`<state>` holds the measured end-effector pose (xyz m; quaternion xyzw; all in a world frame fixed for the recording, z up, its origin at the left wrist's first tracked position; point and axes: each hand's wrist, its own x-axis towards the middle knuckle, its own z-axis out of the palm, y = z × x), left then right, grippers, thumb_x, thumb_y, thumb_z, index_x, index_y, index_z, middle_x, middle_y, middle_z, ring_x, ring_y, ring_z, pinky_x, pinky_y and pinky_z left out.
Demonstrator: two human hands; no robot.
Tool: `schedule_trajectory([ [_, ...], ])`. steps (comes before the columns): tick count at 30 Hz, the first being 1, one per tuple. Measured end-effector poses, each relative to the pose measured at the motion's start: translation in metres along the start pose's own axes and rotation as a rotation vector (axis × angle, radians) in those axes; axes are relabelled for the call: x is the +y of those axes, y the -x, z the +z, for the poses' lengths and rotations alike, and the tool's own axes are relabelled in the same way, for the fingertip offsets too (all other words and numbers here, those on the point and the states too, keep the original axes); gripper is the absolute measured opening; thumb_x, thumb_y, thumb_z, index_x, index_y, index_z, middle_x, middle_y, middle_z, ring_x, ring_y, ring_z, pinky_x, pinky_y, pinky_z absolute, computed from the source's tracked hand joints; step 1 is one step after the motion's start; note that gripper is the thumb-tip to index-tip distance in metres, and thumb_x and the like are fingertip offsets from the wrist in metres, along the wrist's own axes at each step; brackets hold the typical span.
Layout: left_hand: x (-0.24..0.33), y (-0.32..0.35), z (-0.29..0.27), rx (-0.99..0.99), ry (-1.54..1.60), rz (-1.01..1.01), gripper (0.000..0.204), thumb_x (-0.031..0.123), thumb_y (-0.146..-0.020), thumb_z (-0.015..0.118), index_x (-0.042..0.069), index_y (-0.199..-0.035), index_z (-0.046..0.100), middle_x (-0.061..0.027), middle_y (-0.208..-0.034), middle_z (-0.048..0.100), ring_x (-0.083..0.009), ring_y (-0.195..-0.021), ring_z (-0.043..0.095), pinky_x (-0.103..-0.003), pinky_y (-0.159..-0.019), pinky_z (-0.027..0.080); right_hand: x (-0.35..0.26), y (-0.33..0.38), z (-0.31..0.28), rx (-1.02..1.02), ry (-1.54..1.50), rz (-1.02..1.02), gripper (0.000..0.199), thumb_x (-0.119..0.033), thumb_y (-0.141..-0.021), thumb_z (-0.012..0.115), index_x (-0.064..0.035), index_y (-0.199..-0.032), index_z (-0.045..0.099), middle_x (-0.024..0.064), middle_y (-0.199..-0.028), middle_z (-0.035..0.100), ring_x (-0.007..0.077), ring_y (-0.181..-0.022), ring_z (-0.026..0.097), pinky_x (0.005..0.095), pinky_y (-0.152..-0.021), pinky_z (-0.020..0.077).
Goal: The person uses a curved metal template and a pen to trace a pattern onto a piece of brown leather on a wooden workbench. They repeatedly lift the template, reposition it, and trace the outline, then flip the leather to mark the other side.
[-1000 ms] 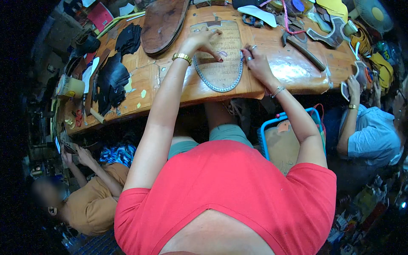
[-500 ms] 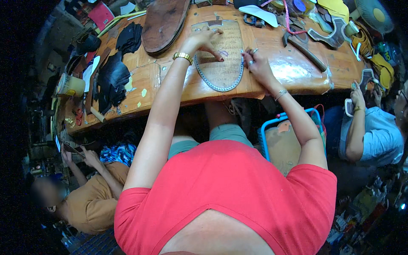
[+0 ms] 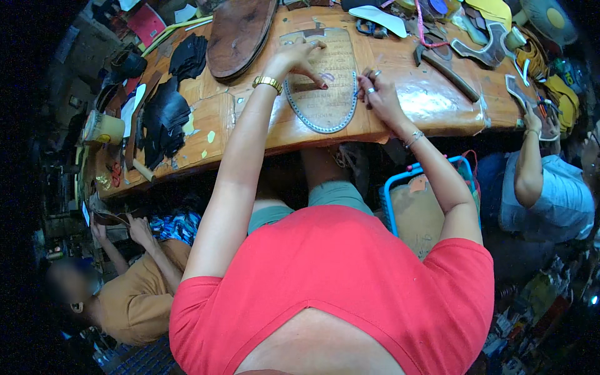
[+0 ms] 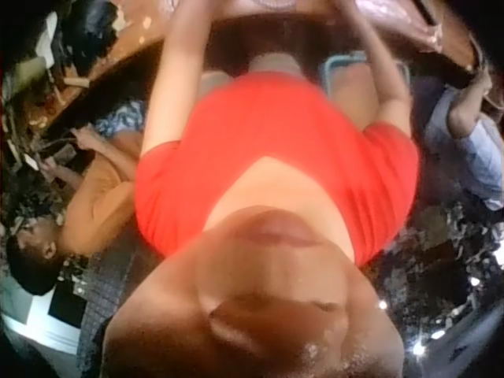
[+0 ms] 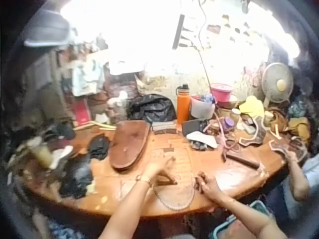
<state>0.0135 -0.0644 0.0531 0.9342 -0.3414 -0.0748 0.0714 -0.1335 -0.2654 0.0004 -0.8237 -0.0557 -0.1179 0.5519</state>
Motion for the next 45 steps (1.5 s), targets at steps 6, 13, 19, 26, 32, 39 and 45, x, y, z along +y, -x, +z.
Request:
schedule_trajectory([
  [6, 0.001, -0.001, 0.001, 0.020, 0.017, 0.023, 0.122, 0.063, -0.031, 0.085, 0.018, -0.137, 0.046, -0.0184, -0.130, 0.052, -0.0314, -0.120, 0.051, -0.039, -0.100, 0.043, 0.003, 0.002, 0.003, 0.022, 0.417, -0.572, 0.020, -0.017, -0.098, 0.049, -0.0009, -0.091, 0.057, 0.0039, -0.068, 0.060, 0.0059, -0.054, 0.054, 0.0209, -0.047, 0.0422],
  [13, -0.004, -0.007, 0.010, 0.033, 0.035, -0.001, 0.121, 0.061, -0.029, 0.086, 0.022, -0.136, 0.046, -0.0202, -0.136, 0.045, -0.0334, -0.120, 0.051, -0.041, -0.097, 0.046, 0.004, 0.011, 0.003, 0.001, 0.010, -0.026, 0.018, -0.013, -0.096, 0.053, 0.0020, -0.087, 0.059, 0.0079, -0.067, 0.059, 0.0123, -0.054, 0.055, 0.0281, -0.051, 0.0440],
  [19, -0.007, -0.011, 0.013, 0.019, 0.052, -0.011, 0.119, 0.060, -0.029, 0.087, 0.024, -0.136, 0.047, -0.0218, -0.138, 0.041, -0.0346, -0.119, 0.051, -0.040, -0.097, 0.046, 0.002, 0.013, 0.004, -0.010, 0.028, 0.003, 0.022, -0.016, -0.097, 0.052, 0.0022, -0.089, 0.059, 0.0063, -0.065, 0.059, 0.0102, -0.050, 0.054, 0.0266, -0.047, 0.0430],
  [26, -0.003, -0.005, 0.004, 0.006, 0.039, 0.014, 0.120, 0.062, -0.031, 0.085, 0.020, -0.136, 0.047, -0.0217, -0.136, 0.044, -0.0331, -0.120, 0.051, -0.039, -0.097, 0.045, -0.002, 0.020, 0.006, -0.031, 0.256, -0.359, 0.017, -0.013, -0.094, 0.055, 0.0015, -0.086, 0.059, 0.0061, -0.064, 0.059, 0.0115, -0.056, 0.057, 0.0276, -0.051, 0.0445],
  [32, -0.006, -0.008, 0.013, 0.060, -0.015, -0.015, 0.120, 0.064, -0.030, 0.084, 0.019, -0.136, 0.047, -0.0220, -0.136, 0.045, -0.0320, -0.121, 0.051, -0.039, -0.098, 0.044, -0.004, 0.022, 0.004, -0.008, -0.035, -0.056, 0.023, -0.019, -0.095, 0.056, 0.0008, -0.084, 0.058, 0.0058, -0.065, 0.057, 0.0120, -0.052, 0.053, 0.0279, -0.049, 0.0421],
  [39, -0.001, -0.001, 0.004, 0.025, 0.027, -0.026, 0.121, 0.064, -0.029, 0.085, 0.021, -0.136, 0.047, -0.0219, -0.137, 0.043, -0.0323, -0.122, 0.050, -0.039, -0.099, 0.044, 0.003, 0.018, -0.004, -0.074, -0.266, 0.169, 0.015, -0.015, -0.092, 0.060, -0.0003, -0.092, 0.060, 0.0081, -0.076, 0.065, 0.0119, -0.066, 0.061, 0.0245, -0.059, 0.0492],
  [45, -0.001, 0.000, 0.004, 0.047, 0.036, -0.002, 0.120, 0.063, -0.029, 0.085, 0.020, -0.136, 0.048, -0.0208, -0.135, 0.046, -0.0320, -0.122, 0.050, -0.039, -0.099, 0.043, -0.001, 0.009, -0.024, 0.183, -0.514, 0.044, 0.012, -0.004, -0.091, 0.058, 0.0053, -0.098, 0.058, 0.0129, -0.088, 0.066, 0.0173, -0.073, 0.066, 0.0279, -0.070, 0.0556],
])
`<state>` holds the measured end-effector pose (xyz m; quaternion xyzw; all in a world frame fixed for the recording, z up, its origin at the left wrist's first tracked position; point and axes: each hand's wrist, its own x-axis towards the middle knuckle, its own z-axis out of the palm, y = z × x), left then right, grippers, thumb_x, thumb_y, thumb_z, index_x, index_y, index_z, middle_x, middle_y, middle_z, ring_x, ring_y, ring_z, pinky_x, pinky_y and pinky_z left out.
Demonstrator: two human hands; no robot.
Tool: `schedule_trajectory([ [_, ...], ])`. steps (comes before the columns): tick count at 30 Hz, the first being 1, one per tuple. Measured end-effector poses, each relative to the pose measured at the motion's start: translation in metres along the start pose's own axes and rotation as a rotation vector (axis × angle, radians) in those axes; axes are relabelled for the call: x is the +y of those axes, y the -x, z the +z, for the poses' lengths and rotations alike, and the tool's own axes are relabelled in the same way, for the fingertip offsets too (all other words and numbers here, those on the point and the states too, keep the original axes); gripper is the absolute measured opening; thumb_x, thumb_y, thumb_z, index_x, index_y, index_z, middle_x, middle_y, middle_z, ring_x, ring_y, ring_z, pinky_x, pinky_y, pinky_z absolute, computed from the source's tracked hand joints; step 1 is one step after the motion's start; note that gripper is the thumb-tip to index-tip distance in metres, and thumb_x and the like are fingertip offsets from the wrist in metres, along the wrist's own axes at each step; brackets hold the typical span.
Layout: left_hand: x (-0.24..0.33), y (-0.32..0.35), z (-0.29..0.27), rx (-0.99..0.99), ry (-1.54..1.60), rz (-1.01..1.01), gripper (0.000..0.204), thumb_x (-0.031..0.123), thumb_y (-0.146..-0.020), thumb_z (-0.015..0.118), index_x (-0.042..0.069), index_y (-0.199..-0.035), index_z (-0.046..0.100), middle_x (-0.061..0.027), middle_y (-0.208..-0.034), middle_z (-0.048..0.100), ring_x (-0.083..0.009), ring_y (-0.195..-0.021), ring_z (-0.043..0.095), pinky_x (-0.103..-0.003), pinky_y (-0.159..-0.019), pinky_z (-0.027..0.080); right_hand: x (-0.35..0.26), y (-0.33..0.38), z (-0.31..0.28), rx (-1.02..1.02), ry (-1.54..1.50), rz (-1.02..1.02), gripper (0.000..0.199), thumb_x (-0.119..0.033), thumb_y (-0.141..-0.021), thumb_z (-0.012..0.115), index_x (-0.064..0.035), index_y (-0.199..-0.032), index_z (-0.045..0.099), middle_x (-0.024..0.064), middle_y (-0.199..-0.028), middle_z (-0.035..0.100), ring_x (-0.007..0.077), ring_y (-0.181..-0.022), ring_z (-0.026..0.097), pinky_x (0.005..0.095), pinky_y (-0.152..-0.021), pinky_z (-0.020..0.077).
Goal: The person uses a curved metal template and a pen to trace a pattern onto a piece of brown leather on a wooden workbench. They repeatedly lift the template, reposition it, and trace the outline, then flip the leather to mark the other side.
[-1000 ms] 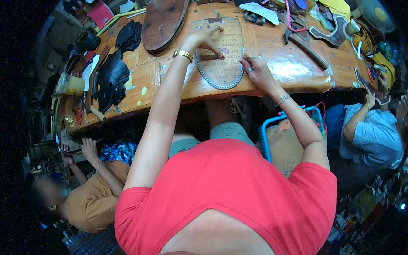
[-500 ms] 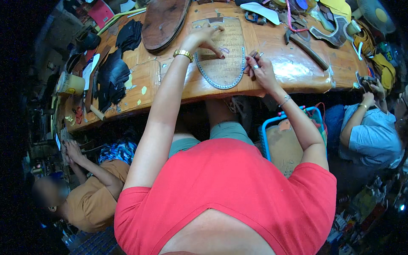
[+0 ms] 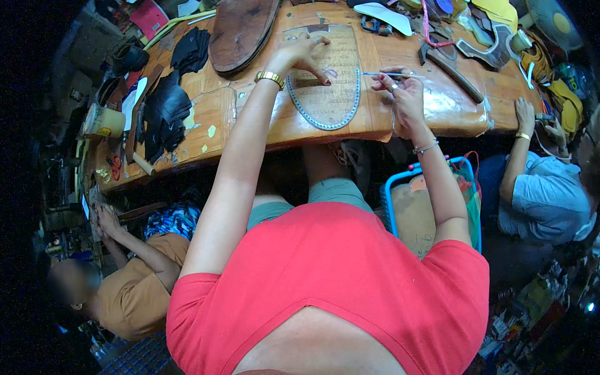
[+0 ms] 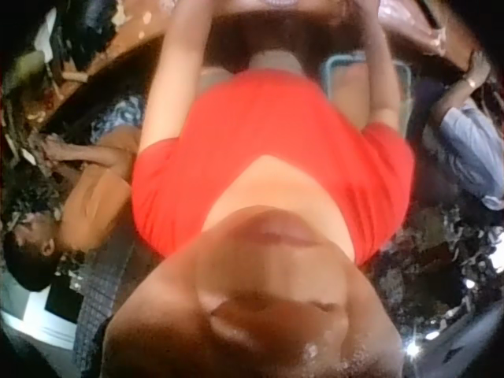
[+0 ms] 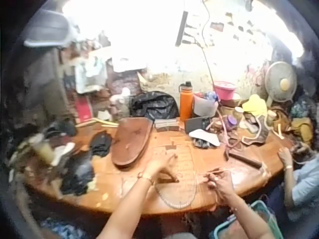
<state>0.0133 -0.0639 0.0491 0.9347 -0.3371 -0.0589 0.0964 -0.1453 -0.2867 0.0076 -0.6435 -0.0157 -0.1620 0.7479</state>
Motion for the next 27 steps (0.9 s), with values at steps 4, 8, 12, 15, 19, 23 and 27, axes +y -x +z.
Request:
schedule_trajectory([
  [4, -0.001, -0.001, -0.001, -0.007, 0.005, 0.014, 0.121, 0.063, -0.029, 0.085, 0.019, -0.136, 0.048, -0.0191, -0.132, 0.051, -0.0320, -0.121, 0.050, -0.039, -0.100, 0.043, -0.002, 0.001, 0.000, -0.046, 0.131, -0.038, 0.010, -0.004, -0.092, 0.058, 0.0048, -0.095, 0.059, 0.0122, -0.089, 0.066, 0.0169, -0.078, 0.066, 0.0282, -0.072, 0.0561],
  [8, 0.002, 0.000, -0.004, -0.026, 0.018, 0.015, 0.121, 0.062, -0.029, 0.085, 0.019, -0.136, 0.048, -0.0197, -0.131, 0.051, -0.0325, -0.121, 0.050, -0.040, -0.100, 0.043, 0.005, 0.004, 0.010, -0.129, 0.242, -0.099, 0.010, -0.007, -0.093, 0.057, 0.0034, -0.092, 0.058, 0.0087, -0.083, 0.066, 0.0150, -0.077, 0.066, 0.0277, -0.071, 0.0563],
  [12, -0.001, -0.002, 0.001, -0.024, 0.020, -0.008, 0.121, 0.062, -0.030, 0.086, 0.021, -0.136, 0.045, -0.0210, -0.135, 0.045, -0.0351, -0.122, 0.048, -0.042, -0.101, 0.041, 0.013, 0.009, 0.013, -0.195, 0.262, -0.041, 0.012, -0.010, -0.094, 0.056, 0.0004, -0.089, 0.055, 0.0047, -0.074, 0.063, 0.0097, -0.066, 0.061, 0.0234, -0.061, 0.0513],
  [15, 0.000, -0.003, -0.001, -0.073, 0.022, -0.005, 0.118, 0.063, -0.034, 0.085, 0.027, -0.137, 0.041, -0.0206, -0.139, 0.037, -0.0395, -0.127, 0.042, -0.047, -0.103, 0.039, 0.012, 0.012, 0.013, -0.206, 0.305, -0.044, 0.012, -0.011, -0.095, 0.055, -0.0006, -0.088, 0.055, 0.0037, -0.071, 0.061, 0.0083, -0.062, 0.058, 0.0222, -0.057, 0.0475],
  [19, -0.002, -0.004, -0.002, -0.106, 0.023, 0.003, 0.118, 0.064, -0.035, 0.085, 0.027, -0.138, 0.040, -0.0212, -0.140, 0.037, -0.0400, -0.127, 0.042, -0.046, -0.103, 0.038, 0.014, 0.013, 0.014, -0.209, 0.340, -0.069, 0.011, -0.010, -0.094, 0.057, -0.0006, -0.088, 0.055, 0.0035, -0.070, 0.060, 0.0082, -0.060, 0.058, 0.0226, -0.056, 0.0470],
  [23, -0.004, -0.006, 0.003, -0.087, -0.001, 0.011, 0.120, 0.064, -0.036, 0.084, 0.025, -0.140, 0.038, -0.0230, -0.140, 0.035, -0.0404, -0.127, 0.041, -0.046, -0.104, 0.038, 0.005, 0.016, 0.022, -0.260, 0.643, -0.290, 0.010, -0.008, -0.090, 0.061, 0.0002, -0.087, 0.055, 0.0090, -0.069, 0.060, 0.0163, -0.059, 0.059, 0.0282, -0.056, 0.0465],
  [27, -0.004, -0.007, 0.003, -0.098, 0.016, 0.017, 0.125, 0.065, -0.033, 0.084, 0.023, -0.141, 0.037, -0.0253, -0.141, 0.034, -0.0414, -0.128, 0.040, -0.045, -0.106, 0.036, 0.003, 0.015, 0.022, -0.301, 0.735, -0.461, 0.011, -0.007, -0.087, 0.063, 0.0006, -0.087, 0.056, 0.0137, -0.069, 0.059, 0.0254, -0.061, 0.060, 0.0333, -0.057, 0.0459],
])
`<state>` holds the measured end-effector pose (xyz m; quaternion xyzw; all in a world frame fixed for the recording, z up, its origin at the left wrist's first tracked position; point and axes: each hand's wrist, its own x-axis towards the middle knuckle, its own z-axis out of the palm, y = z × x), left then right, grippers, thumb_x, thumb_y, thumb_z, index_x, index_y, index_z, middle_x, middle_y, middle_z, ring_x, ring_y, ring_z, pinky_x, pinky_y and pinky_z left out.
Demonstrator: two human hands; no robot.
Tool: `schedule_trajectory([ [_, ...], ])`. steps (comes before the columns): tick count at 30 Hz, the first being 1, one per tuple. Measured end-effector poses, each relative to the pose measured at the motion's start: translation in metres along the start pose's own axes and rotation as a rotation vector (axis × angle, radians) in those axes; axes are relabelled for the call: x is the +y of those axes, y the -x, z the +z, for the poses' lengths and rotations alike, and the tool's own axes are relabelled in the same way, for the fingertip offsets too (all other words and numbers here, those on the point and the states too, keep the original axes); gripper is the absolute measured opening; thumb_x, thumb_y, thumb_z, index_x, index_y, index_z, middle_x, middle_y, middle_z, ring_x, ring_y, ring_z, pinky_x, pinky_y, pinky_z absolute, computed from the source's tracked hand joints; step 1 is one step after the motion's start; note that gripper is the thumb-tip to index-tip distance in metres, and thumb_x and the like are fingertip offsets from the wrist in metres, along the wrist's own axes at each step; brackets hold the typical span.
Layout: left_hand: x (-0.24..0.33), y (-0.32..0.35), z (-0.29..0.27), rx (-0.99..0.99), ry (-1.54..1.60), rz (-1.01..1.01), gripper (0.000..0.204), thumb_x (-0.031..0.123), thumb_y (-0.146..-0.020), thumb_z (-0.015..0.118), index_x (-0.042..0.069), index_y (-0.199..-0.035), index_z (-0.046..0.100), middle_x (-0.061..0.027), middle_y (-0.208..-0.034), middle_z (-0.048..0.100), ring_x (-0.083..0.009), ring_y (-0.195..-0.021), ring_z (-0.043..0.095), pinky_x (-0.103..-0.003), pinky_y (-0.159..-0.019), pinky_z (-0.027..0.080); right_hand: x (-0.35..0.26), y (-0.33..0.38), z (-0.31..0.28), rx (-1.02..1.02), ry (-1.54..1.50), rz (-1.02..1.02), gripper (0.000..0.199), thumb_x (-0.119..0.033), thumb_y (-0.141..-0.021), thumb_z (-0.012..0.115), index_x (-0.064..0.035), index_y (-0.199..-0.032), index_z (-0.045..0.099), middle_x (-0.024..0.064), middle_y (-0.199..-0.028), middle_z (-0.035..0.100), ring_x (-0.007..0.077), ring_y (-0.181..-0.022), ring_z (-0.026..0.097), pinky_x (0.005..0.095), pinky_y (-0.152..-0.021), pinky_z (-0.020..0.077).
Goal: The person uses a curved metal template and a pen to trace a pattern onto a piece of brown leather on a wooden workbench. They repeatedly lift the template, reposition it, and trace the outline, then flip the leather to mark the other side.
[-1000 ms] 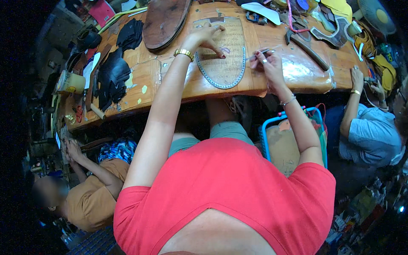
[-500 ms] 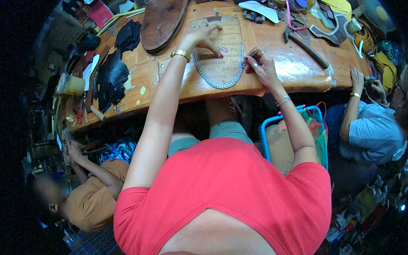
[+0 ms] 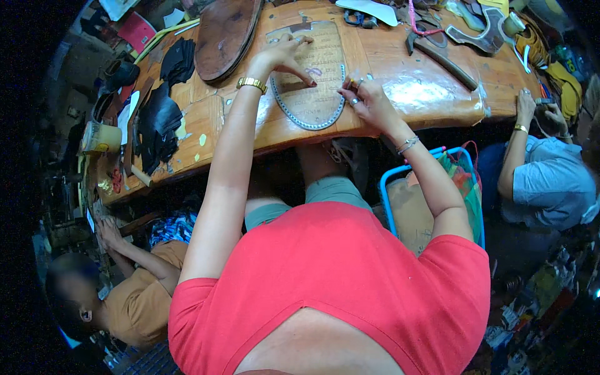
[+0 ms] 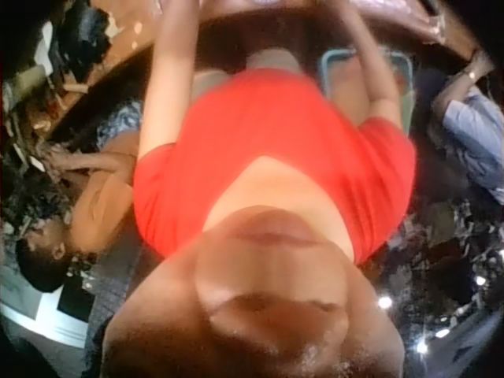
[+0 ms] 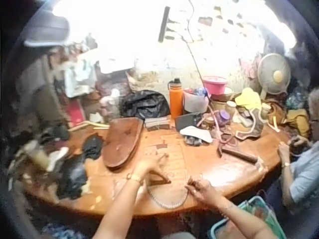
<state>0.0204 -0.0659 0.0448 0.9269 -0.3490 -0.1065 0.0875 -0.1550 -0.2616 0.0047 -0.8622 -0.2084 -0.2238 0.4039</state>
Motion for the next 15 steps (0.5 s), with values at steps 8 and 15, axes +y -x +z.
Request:
schedule_trajectory([
  [8, 0.008, 0.003, 0.000, 0.023, -0.033, -0.038, 0.128, 0.066, -0.030, 0.084, 0.022, -0.140, 0.036, -0.0267, -0.140, 0.035, -0.0430, -0.126, 0.042, -0.044, -0.106, 0.037, 0.008, 0.002, -0.006, 0.069, -0.516, 0.428, 0.011, -0.009, -0.094, 0.056, -0.0005, -0.087, 0.059, 0.0000, -0.071, 0.057, 0.0068, -0.062, 0.056, 0.0206, -0.056, 0.0449],
  [15, 0.006, -0.001, 0.003, 0.019, -0.023, -0.020, 0.126, 0.065, -0.031, 0.085, 0.021, -0.139, 0.037, -0.0249, -0.137, 0.038, -0.0418, -0.123, 0.045, -0.044, -0.104, 0.038, 0.011, 0.005, 0.001, -0.026, -0.141, 0.130, 0.012, -0.011, -0.087, 0.065, -0.0001, -0.085, 0.060, 0.0077, -0.067, 0.057, 0.0140, -0.060, 0.053, 0.0305, -0.056, 0.0418],
])
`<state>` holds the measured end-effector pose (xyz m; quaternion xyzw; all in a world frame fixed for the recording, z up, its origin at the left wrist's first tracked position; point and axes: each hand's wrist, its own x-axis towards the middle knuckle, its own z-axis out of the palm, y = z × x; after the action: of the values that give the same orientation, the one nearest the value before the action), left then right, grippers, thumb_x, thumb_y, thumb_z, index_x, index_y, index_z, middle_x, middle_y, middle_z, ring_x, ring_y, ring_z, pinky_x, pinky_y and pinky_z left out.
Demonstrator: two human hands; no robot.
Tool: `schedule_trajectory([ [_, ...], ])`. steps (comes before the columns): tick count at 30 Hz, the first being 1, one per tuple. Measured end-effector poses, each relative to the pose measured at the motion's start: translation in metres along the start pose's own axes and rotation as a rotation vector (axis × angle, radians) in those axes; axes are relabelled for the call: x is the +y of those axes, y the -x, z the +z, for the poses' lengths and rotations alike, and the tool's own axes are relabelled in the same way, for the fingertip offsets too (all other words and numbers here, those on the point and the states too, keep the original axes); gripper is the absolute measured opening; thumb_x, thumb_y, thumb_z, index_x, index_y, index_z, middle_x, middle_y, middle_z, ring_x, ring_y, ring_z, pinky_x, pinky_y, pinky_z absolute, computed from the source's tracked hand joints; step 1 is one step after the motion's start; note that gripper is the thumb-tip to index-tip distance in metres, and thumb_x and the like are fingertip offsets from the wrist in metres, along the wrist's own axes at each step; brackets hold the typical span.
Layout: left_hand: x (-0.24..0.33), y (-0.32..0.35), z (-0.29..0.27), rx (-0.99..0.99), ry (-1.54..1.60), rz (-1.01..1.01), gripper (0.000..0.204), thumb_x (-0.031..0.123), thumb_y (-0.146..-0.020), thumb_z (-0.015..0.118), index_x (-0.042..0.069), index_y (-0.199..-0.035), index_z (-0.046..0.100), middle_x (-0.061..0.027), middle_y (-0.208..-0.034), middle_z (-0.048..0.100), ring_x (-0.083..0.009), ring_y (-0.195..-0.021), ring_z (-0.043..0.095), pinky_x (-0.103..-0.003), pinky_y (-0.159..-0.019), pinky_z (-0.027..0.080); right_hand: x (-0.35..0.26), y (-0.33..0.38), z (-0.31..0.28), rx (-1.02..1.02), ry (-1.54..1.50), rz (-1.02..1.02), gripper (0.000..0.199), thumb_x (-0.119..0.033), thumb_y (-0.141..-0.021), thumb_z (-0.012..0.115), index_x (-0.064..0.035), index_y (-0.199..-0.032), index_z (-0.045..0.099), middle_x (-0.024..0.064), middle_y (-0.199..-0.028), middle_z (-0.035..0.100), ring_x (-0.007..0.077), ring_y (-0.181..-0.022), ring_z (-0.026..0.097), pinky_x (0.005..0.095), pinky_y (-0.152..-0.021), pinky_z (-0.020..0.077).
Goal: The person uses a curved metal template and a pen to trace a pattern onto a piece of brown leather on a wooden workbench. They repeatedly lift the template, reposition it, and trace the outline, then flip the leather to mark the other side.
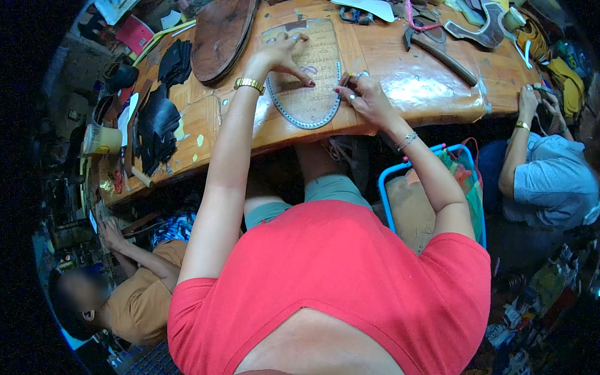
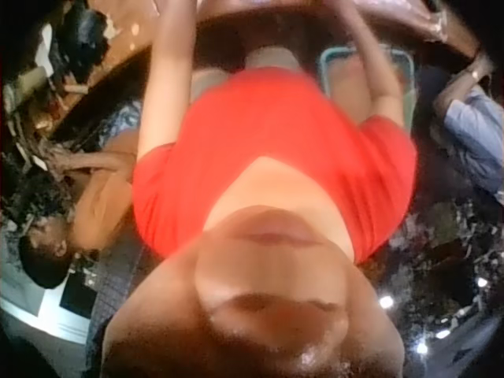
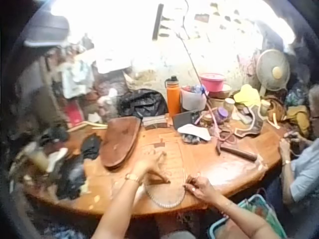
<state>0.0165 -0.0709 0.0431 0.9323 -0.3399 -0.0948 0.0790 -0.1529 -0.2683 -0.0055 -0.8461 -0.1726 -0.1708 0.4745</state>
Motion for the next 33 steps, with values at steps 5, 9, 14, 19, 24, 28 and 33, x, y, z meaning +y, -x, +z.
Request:
schedule_trajectory([
  [5, 0.001, 0.001, 0.000, 0.012, -0.013, -0.010, 0.124, 0.064, -0.032, 0.085, 0.020, -0.138, 0.038, -0.0235, -0.136, 0.039, -0.0414, -0.123, 0.046, -0.044, -0.103, 0.039, -0.010, -0.002, 0.002, 0.002, 0.017, -0.098, 0.011, -0.010, -0.086, 0.065, -0.0006, -0.085, 0.060, 0.0110, -0.067, 0.057, 0.0186, -0.058, 0.053, 0.0311, -0.055, 0.0418],
  [9, 0.006, 0.004, -0.003, 0.013, -0.010, -0.016, 0.125, 0.064, -0.031, 0.085, 0.021, -0.138, 0.038, -0.0223, -0.135, 0.040, -0.0410, -0.123, 0.046, -0.044, -0.103, 0.039, -0.001, 0.000, -0.001, -0.001, -0.249, 0.127, 0.010, -0.009, -0.086, 0.065, -0.0008, -0.085, 0.059, 0.0127, -0.067, 0.056, 0.0210, -0.059, 0.055, 0.0321, -0.056, 0.0426],
  [14, 0.001, 0.003, -0.002, 0.004, -0.001, -0.028, 0.126, 0.066, -0.030, 0.084, 0.023, -0.139, 0.037, -0.0229, -0.140, 0.037, -0.0409, -0.126, 0.043, -0.045, -0.104, 0.038, -0.011, 0.000, 0.002, -0.054, 0.043, -0.130, 0.011, -0.009, -0.088, 0.064, 0.0002, -0.086, 0.059, 0.0076, -0.066, 0.057, 0.0128, -0.059, 0.055, 0.0283, -0.055, 0.0433],
  [19, 0.001, 0.001, 0.001, 0.018, 0.004, -0.022, 0.128, 0.066, -0.030, 0.084, 0.023, -0.140, 0.036, -0.0234, -0.142, 0.035, -0.0410, -0.127, 0.042, -0.045, -0.104, 0.037, -0.009, 0.001, -0.002, -0.037, -0.287, 0.159, 0.010, -0.007, -0.086, 0.065, -0.0003, -0.084, 0.057, 0.0110, -0.067, 0.056, 0.0201, -0.058, 0.055, 0.0309, -0.056, 0.0432],
  [24, 0.003, 0.004, -0.002, 0.001, -0.015, -0.019, 0.128, 0.066, -0.031, 0.084, 0.023, -0.140, 0.035, -0.0242, -0.143, 0.033, -0.0406, -0.130, 0.039, -0.045, -0.105, 0.036, -0.013, 0.001, 0.004, -0.060, 0.028, -0.221, 0.009, -0.007, -0.087, 0.063, -0.0005, -0.085, 0.057, 0.0083, -0.068, 0.056, 0.0127, -0.058, 0.054, 0.0311, -0.055, 0.0423],
  [28, 0.007, 0.005, -0.006, -0.027, -0.016, -0.033, 0.127, 0.066, -0.030, 0.084, 0.023, -0.140, 0.036, -0.0250, -0.145, 0.031, -0.0402, -0.131, 0.037, -0.046, -0.106, 0.035, 0.001, 0.003, 0.000, -0.088, -0.209, 0.084, 0.010, -0.009, -0.090, 0.061, -0.0009, -0.088, 0.057, 0.0079, -0.075, 0.061, 0.0121, -0.060, 0.056, 0.0276, -0.057, 0.0449],
  [33, 0.009, 0.010, -0.006, 0.063, -0.070, 0.011, 0.130, 0.068, -0.028, 0.082, 0.014, -0.138, 0.041, -0.0210, -0.131, 0.050, -0.0331, -0.122, 0.049, -0.038, -0.101, 0.041, -0.008, -0.006, -0.009, 0.135, -0.602, 0.299, 0.012, -0.013, -0.094, 0.058, -0.0010, -0.089, 0.057, 0.0049, -0.076, 0.061, 0.0091, -0.062, 0.057, 0.0218, -0.059, 0.0476],
])
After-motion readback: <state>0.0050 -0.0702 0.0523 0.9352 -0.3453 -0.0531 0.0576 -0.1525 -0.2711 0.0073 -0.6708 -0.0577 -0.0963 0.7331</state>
